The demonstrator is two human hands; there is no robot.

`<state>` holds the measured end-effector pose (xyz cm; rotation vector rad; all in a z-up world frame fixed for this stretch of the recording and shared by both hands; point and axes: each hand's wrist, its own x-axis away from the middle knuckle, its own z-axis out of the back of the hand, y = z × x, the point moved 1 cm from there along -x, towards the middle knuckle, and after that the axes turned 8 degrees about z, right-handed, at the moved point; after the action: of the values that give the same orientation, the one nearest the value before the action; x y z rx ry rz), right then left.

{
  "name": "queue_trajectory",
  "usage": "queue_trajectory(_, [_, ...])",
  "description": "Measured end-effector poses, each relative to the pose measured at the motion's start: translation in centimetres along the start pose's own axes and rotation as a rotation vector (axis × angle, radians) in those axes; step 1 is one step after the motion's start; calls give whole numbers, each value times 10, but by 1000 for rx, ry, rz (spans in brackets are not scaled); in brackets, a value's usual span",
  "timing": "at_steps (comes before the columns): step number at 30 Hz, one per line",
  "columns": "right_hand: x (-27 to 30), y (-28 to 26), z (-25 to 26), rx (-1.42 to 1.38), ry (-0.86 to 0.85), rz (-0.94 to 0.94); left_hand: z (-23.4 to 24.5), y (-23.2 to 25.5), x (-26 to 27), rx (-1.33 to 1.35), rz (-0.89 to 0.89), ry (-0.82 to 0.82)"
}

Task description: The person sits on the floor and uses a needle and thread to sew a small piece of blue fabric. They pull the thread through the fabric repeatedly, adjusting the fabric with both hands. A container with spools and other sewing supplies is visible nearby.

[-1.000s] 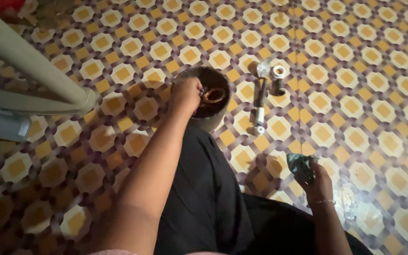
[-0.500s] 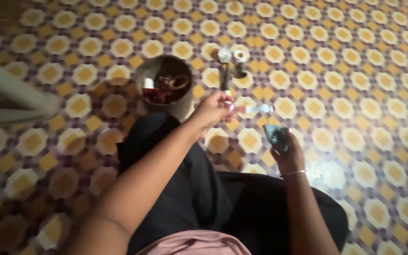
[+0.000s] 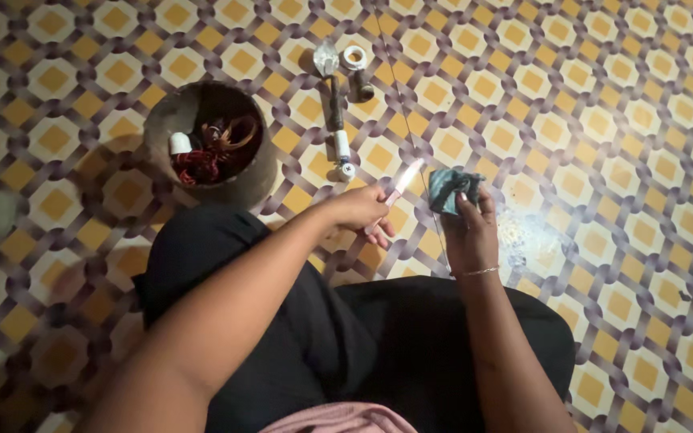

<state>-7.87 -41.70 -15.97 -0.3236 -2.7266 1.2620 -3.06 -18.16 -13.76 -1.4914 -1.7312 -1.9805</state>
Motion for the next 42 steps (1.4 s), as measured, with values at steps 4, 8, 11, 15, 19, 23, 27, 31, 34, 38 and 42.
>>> queue_trajectory(4, [-1,-2,-7,414,-107,295,-2,-2,-21,-198,-140,150])
queue_trajectory(8, [21,1,-50,935,-375,451,-7,-6,-25,-213,-84,205])
queue_trajectory(11, [24,4,-70,1095,-416,422,-12,-11,-16,-349,-202,303])
queue_trajectory(15, [13,6,-59,1042,-364,501,-17,-11,-19,-396,-361,383])
queue_trajectory(19, [-5,4,-43,1041,-231,451,-19,-11,-19,-389,-288,344])
queue_trajectory(23, [15,2,-51,1241,-353,585,-17,-12,-18,-285,-248,327])
queue_trajectory(27, [25,5,-61,1170,-398,524,-12,-14,-12,-224,-229,343])
queue_trajectory(31, [9,5,-47,1158,-303,587,-14,-12,-15,-301,-330,352])
queue_trajectory(34, [2,5,-40,1160,-275,616,-13,-12,-18,-306,-307,350])
queue_trajectory(38, [24,8,-61,1269,-402,651,-8,-8,-18,-167,-196,340])
queue_trajectory(42, [46,-1,-91,943,-443,423,4,-7,-14,-67,-129,358])
